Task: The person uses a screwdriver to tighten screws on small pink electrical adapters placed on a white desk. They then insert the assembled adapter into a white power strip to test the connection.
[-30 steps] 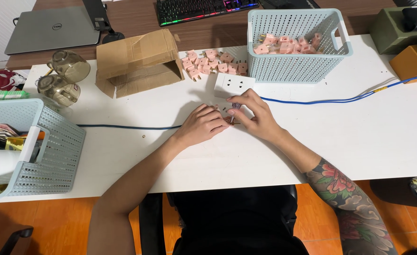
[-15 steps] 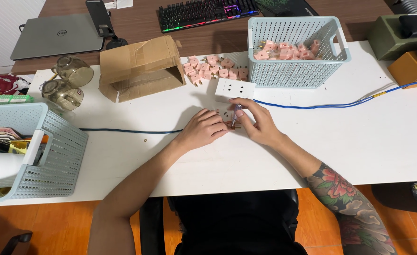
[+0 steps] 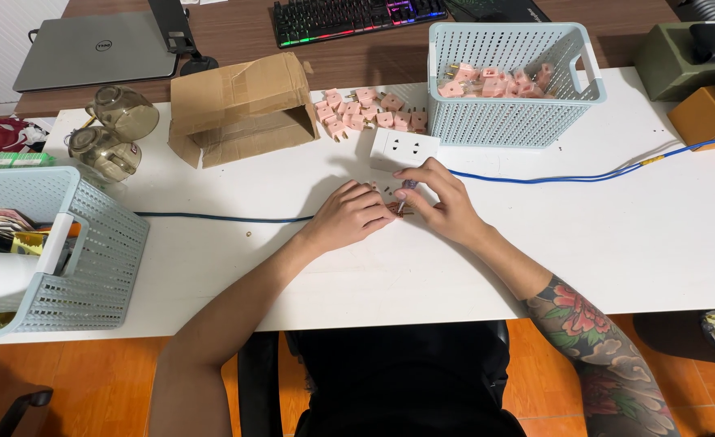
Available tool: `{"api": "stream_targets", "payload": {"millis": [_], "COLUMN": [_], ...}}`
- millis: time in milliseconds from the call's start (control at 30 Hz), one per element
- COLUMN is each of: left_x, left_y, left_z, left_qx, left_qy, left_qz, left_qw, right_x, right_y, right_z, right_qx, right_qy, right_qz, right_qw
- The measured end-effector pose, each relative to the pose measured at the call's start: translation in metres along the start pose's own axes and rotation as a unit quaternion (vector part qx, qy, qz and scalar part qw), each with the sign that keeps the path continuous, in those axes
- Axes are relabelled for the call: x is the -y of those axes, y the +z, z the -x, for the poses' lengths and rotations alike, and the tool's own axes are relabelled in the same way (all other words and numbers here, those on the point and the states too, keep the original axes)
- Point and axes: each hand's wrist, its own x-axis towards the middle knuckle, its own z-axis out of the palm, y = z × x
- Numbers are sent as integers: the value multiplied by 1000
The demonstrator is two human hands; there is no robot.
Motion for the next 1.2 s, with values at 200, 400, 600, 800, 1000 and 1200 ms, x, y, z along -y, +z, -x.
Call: {"api": "stream_targets", "payload": {"millis": [200,400,600,800,1000,1200], "left_x": [0,2,1,2,2,2], "left_y": [0,2,0,1,0,1], "left_z": [0,1,1,1,0,1], "left_qx": [1,-1,4,7,8,12], "left_qy": [-4,2,-3,-1,-1,-5], "left_qz": [0,-6,3,4,2,6], "left_qw": [1000,1000,1000,1000,1000,1000], "right_x": [18,21,7,23,7,5], "right_y": [-1,-2,0,-2,2,2], "right_z": [-8,-12,-4,-12,-3,-2], "right_qx": [4,1,-1,8,-1,2], "right_qy": [9,-18,-4,-11,-9,-18], "right_qz": [-42,-19,-17,-42,-5,-28], "right_qw": [999,1000,1000,999,1000,999]}}
